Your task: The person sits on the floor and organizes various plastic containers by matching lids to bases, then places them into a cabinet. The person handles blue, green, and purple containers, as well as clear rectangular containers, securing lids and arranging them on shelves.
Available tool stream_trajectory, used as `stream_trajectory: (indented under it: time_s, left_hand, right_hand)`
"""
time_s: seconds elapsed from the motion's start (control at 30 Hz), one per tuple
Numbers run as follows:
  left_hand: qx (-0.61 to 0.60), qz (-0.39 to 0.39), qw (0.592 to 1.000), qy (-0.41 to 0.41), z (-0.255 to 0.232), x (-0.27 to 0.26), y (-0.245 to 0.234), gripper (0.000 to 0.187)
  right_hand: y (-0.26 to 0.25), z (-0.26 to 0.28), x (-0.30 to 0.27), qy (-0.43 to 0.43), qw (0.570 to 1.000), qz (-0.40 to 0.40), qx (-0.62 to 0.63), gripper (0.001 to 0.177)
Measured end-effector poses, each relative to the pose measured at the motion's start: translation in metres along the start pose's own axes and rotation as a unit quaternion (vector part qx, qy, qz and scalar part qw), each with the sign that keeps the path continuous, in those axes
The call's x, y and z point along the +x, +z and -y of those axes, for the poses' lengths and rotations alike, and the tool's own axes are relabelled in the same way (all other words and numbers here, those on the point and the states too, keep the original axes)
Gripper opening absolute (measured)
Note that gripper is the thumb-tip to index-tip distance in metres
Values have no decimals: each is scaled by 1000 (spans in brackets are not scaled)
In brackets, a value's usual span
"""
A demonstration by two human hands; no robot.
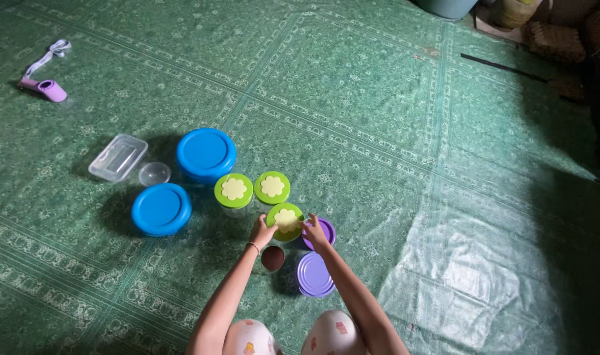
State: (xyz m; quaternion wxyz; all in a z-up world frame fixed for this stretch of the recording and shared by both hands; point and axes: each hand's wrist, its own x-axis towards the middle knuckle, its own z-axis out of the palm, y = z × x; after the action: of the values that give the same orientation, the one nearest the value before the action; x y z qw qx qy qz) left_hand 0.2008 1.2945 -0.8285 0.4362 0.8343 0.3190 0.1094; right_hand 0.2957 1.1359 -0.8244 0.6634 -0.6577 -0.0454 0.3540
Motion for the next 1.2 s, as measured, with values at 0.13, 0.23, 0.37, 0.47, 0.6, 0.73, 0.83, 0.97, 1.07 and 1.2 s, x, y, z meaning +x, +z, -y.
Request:
stream_trajectory:
  time_s: [0.13, 0.23, 0.37, 0.47, 0.6, 0.73, 0.83, 0.97, 1.07, 1.2]
  left_hand:
    - [-58, 74, 996, 2, -7, -2, -2, 67]
    - [-85, 71, 994, -21, -12, 6, 1, 72]
    - [-72, 41, 996, -40, -16, 8, 8, 74]
    - [-50, 32, 998, -34, -19, -1, 13, 88]
    - [-63, -17, 998, 23, -54, -25, 9, 94]
    - [-60, -113, 986, 103, -114, -70, -5, 97]
    - [-10, -162, 982, 97, -168, -106, -37, 93]
    - [-95, -190, 958, 193, -253, -155, -100, 101]
    - [-182, -134, 946, 232, -329, -193, -147, 105]
    - [-277, -40, 925, 259, -425, -243, -201, 108]
  right_hand:
    - [9, -11, 9, 73, 996, 16, -58, 73]
    - [11, -11, 24, 93, 991, 5, -96, 64]
    - [7, -12, 29, 78, 995, 14, -60, 62]
    - [0, -12, 14, 49, 999, 23, -5, 62]
    - [-9, 16, -27, 11, 998, 11, 66, 66]
    - [-17, 68, -76, -31, 995, -20, 93, 72]
    - [-17, 118, -115, -78, 992, -3, 99, 69]
    - [-34, 204, -187, -116, 988, 5, 98, 69]
    - [-47, 270, -258, -165, 983, -48, 67, 70]
    - [-61, 347, -346, -198, 974, -103, 41, 73]
